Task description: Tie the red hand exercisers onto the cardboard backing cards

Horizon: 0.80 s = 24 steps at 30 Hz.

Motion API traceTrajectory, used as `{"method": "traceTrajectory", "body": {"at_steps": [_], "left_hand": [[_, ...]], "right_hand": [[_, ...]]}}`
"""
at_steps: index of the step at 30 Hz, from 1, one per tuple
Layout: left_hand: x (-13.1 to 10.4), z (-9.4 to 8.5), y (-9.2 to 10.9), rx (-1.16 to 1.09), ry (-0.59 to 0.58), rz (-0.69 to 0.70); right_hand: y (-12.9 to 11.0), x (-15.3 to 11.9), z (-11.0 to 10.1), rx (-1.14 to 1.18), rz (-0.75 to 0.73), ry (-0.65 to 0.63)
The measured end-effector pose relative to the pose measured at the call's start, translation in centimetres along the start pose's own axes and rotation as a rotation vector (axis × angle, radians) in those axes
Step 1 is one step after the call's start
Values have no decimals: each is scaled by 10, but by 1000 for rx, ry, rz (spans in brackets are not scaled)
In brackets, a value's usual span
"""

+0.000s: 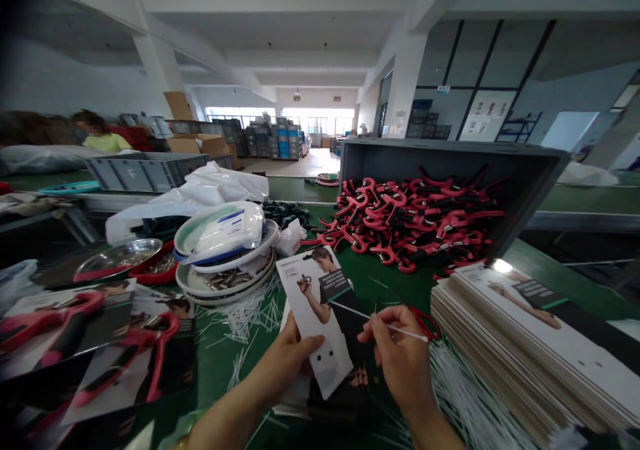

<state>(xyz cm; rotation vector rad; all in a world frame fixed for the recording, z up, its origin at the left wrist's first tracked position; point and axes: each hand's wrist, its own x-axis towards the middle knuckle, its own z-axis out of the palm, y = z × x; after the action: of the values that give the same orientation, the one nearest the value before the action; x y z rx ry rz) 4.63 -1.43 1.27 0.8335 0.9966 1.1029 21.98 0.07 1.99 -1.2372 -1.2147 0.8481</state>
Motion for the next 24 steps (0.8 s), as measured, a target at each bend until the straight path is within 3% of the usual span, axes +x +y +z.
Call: {"method": "traceTrajectory", "body": {"at_steps": [7, 15, 22, 24], "left_hand": [[-1, 0, -6, -21, 45, 66], [-3, 5, -11, 204, 87, 387], [-7, 20, -9, 21, 85, 319], [-6, 22, -10, -19, 70, 240]], "right_hand": [[3, -7, 7, -53, 18, -21], [-5, -10, 11, -72, 25, -7], [1, -12, 34, 275, 209, -38], [4, -13, 40, 332, 254, -36]]}}
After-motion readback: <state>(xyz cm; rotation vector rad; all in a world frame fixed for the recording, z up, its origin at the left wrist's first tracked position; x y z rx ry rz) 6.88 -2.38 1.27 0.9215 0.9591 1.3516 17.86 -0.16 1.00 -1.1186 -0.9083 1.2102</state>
